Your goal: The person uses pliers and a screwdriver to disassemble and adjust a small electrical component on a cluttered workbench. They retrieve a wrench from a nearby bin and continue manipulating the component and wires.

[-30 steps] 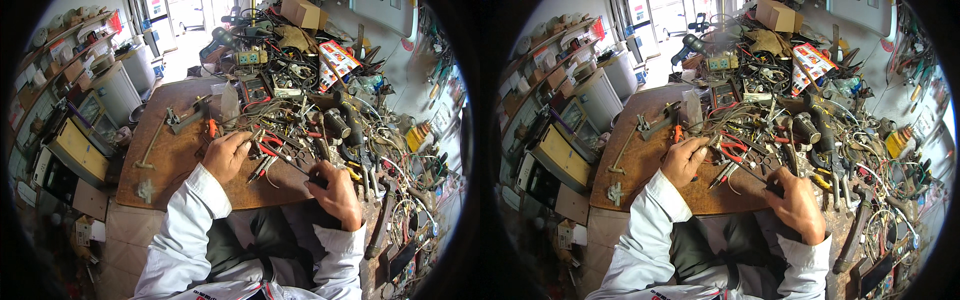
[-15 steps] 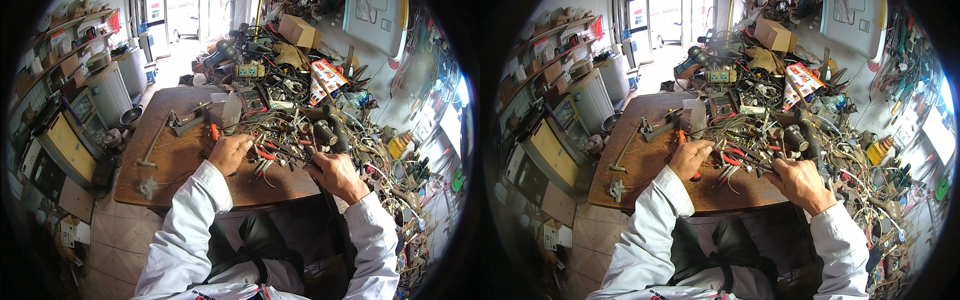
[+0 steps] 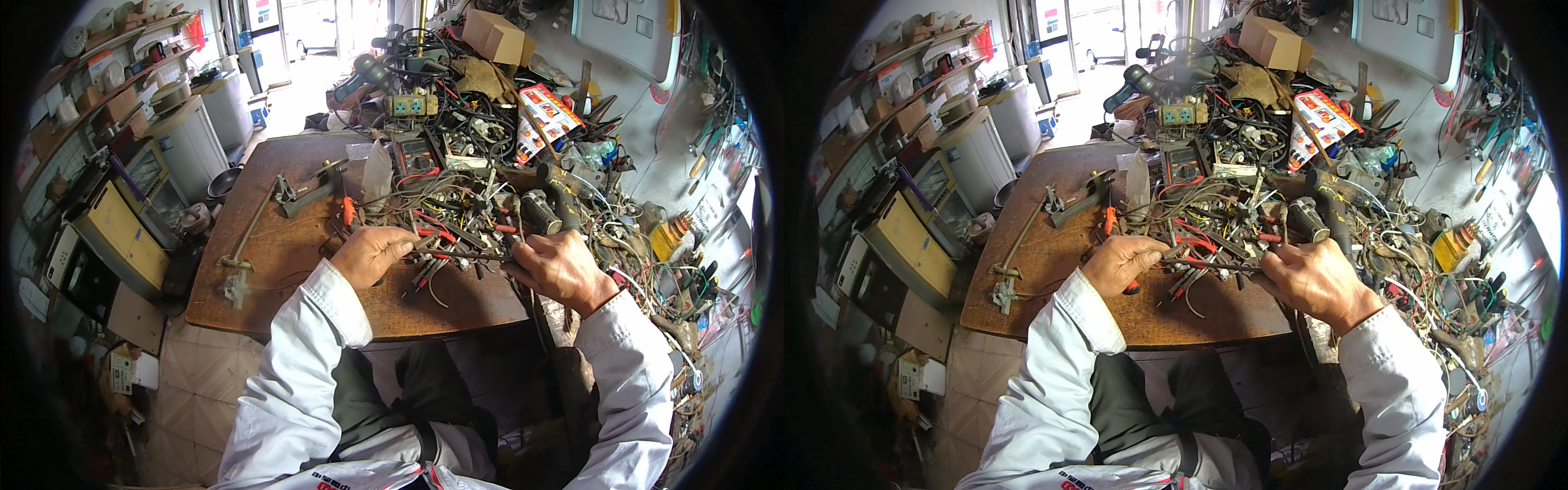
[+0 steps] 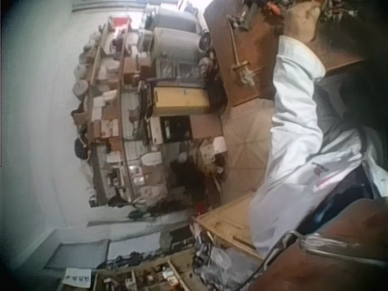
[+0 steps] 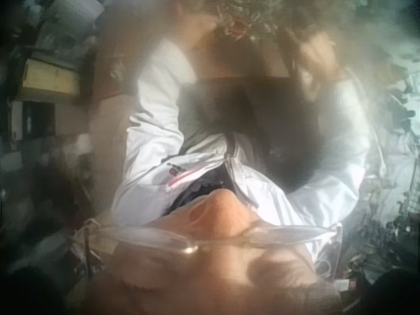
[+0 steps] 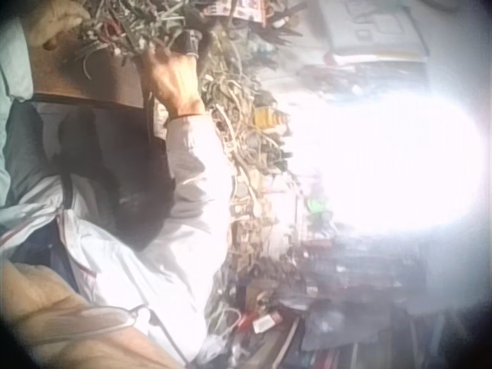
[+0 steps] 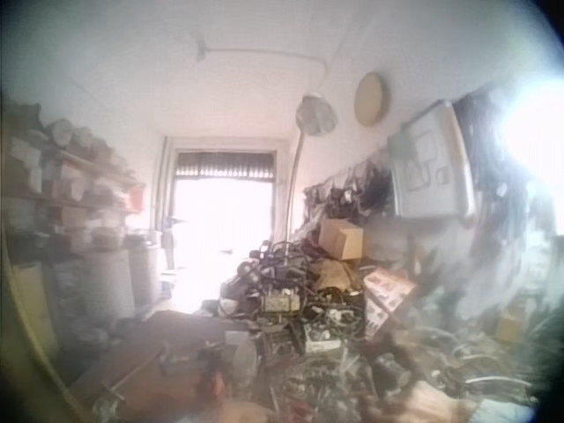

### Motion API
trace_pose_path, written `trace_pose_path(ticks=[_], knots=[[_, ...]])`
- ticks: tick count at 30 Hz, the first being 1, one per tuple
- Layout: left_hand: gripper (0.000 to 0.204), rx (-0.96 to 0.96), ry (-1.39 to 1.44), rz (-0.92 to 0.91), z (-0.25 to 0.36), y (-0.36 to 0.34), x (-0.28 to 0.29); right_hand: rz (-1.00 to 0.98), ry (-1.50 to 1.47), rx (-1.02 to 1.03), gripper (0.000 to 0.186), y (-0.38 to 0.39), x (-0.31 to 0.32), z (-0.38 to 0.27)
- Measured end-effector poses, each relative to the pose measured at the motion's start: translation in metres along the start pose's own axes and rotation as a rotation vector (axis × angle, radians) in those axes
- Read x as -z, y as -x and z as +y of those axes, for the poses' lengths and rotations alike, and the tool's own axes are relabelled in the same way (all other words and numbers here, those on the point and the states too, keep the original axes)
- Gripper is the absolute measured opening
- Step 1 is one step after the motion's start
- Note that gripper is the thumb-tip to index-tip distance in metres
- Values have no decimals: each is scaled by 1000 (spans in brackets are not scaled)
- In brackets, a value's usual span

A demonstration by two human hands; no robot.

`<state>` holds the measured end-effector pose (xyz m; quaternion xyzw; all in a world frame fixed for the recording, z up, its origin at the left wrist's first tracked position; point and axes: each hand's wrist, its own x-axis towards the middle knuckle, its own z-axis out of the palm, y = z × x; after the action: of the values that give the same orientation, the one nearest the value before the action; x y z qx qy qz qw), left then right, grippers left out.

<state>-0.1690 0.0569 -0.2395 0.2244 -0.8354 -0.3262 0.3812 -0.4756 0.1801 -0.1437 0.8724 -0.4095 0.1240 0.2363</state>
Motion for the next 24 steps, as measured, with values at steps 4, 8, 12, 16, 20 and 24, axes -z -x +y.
trace_pose_path(ticks=[4,8,12,16,20,24], knots=[[31,184,48,-62,8,-2,4,-62,-89,-14,27,-10,2,4],[32,43,92,58,-3,0,2,-113,-224,-116,29,1,-1,-6],[32,172,232,-13,8,-3,5,-124,-405,-243,30,20,-13,-8],[25,160,197,-10,22,-5,6,-135,-527,-357,29,19,-7,-15],[27,142,82,-6,9,2,9,-153,-553,-403,28,16,-13,-18],[30,92,131,50,15,-3,3,-118,-595,-459,28,21,-16,-22]])
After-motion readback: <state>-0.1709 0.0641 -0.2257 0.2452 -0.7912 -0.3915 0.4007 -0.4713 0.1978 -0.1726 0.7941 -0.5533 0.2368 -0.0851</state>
